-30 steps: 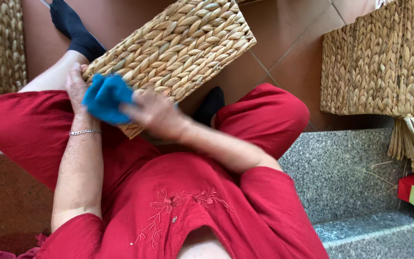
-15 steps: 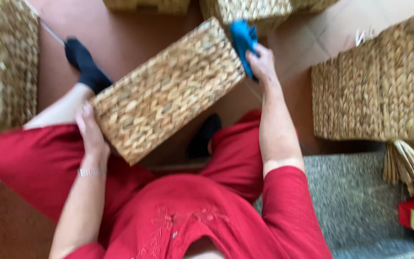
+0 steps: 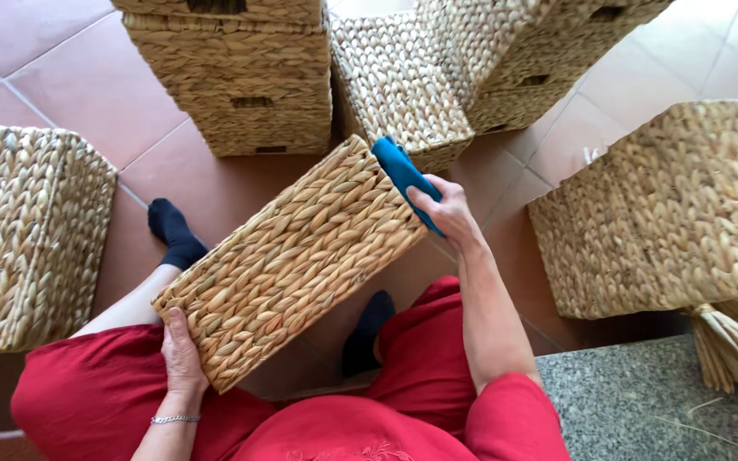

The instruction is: The person sits on the floor and wipes woven water-hyacinth storage baskets one at a time with a blue cloth, turning each basket to clean its sides, top and handle cutouts, then sets it aside and picks up the next basket.

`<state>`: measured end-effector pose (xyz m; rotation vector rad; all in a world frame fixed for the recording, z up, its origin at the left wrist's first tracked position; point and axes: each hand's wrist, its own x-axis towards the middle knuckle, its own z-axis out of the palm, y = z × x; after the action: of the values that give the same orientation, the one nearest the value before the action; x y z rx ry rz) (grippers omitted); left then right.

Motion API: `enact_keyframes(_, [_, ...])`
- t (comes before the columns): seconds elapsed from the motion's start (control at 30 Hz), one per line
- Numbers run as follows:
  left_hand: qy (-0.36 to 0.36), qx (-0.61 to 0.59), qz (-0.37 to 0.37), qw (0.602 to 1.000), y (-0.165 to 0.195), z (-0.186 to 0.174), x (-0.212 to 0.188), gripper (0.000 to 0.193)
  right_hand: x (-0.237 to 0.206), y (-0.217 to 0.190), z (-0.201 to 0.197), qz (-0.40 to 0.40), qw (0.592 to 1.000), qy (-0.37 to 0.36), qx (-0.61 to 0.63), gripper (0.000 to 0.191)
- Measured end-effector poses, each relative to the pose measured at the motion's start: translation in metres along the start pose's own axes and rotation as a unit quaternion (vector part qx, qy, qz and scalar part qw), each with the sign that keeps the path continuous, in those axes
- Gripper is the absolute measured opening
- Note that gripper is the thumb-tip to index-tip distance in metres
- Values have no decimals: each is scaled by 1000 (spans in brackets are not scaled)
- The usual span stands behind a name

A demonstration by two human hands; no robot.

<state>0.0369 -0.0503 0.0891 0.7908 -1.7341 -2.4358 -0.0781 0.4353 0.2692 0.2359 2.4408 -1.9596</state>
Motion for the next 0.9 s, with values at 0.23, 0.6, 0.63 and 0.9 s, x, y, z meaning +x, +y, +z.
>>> enact_keyframes(0.23, [27, 28, 59, 997, -54, 45, 52, 71, -70, -103, 28, -357, 917, -2, -176, 28])
enact_keyframes(0.6, [-91, 68, 335, 935, 112, 116, 46, 64, -94, -137, 106, -402, 864, 2, -304, 34])
enact_keyframes(0.63, [-115, 107, 354, 922, 139, 125, 42, 64, -95, -138, 109, -397, 864, -4, -310, 34])
enact_keyframes(0.9, [-219, 199, 303, 906, 221, 205, 21, 30, -66, -106, 104, -395, 858, -12, -328, 30])
